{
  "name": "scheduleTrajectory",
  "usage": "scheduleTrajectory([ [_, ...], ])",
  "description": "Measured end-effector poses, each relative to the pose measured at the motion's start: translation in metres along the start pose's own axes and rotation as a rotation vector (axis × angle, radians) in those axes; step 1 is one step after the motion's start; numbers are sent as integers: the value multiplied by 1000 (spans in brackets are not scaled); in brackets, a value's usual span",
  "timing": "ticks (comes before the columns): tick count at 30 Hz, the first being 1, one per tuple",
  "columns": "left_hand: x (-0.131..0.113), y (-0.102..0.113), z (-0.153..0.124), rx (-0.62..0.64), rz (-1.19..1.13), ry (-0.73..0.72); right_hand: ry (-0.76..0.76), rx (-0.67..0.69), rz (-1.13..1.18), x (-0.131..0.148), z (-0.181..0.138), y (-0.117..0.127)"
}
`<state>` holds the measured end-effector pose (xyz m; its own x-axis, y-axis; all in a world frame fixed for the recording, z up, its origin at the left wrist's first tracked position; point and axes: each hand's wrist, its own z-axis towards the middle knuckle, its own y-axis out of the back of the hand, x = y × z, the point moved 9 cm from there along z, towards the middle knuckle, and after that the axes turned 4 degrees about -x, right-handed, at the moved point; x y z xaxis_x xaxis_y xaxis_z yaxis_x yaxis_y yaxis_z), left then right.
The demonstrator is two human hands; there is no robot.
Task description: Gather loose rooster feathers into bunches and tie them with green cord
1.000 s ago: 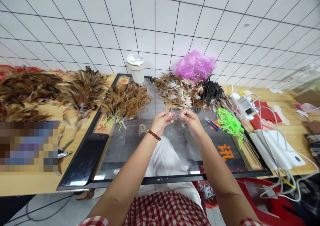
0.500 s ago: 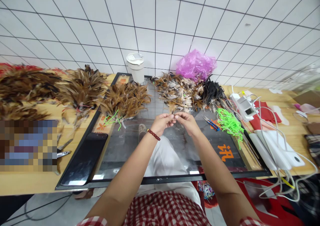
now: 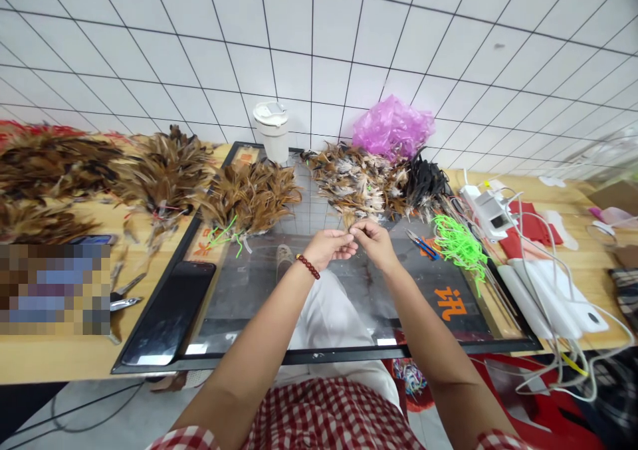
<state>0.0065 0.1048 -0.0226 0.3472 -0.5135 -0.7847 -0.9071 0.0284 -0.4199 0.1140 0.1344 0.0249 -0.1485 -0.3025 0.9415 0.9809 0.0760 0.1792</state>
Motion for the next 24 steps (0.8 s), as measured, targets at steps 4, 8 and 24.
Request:
scheduleTrajectory([
  [4,-3,3,2,-29,-98,-33,-43,6,14,-4,-1,-1],
  [8,-8,9,4,-48,-241,-55,148,26,-183,17,-4,-1],
  [24,-1,-16,-6,197,-16,22,-367,281,389,-8,-14,-20],
])
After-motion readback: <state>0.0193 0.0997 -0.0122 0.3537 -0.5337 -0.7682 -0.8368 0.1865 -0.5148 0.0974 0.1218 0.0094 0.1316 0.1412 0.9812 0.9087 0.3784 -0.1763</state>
